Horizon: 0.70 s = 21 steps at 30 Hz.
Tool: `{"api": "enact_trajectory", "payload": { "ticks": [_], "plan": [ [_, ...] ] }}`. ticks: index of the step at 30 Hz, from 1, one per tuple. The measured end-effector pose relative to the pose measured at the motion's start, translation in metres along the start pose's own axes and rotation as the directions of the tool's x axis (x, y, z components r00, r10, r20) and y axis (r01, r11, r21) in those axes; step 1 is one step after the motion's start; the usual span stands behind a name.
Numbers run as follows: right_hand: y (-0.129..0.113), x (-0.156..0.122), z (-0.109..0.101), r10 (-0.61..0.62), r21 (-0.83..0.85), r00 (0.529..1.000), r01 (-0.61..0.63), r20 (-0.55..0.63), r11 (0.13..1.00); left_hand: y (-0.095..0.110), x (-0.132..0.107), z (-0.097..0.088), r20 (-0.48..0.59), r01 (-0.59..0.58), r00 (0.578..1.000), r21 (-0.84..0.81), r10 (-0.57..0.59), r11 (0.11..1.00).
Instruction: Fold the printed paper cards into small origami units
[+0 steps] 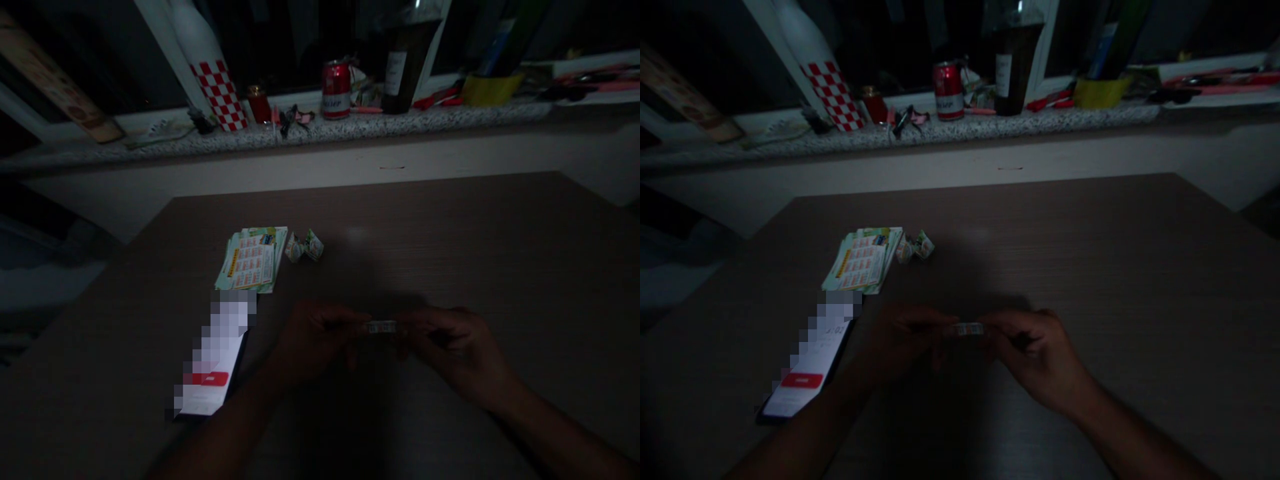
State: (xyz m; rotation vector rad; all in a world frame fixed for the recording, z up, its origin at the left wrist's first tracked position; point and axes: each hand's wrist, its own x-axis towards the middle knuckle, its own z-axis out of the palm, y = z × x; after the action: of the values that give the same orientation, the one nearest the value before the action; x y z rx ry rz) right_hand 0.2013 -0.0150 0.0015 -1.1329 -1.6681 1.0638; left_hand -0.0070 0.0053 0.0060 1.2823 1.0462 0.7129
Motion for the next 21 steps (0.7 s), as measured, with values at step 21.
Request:
{"api": "enact_trajectory", "payload": {
  "ticks": [21],
  "plan": [
    [0.0056, -0.0016, -0.0026, 0.028, 0.084, 0.995, -0.02, -0.098, 0.996, 0.0078, -0.0048, -0.006, -0.049, -0.138, 0.988, 0.126, 0.145, 0.982]
  ]
}}
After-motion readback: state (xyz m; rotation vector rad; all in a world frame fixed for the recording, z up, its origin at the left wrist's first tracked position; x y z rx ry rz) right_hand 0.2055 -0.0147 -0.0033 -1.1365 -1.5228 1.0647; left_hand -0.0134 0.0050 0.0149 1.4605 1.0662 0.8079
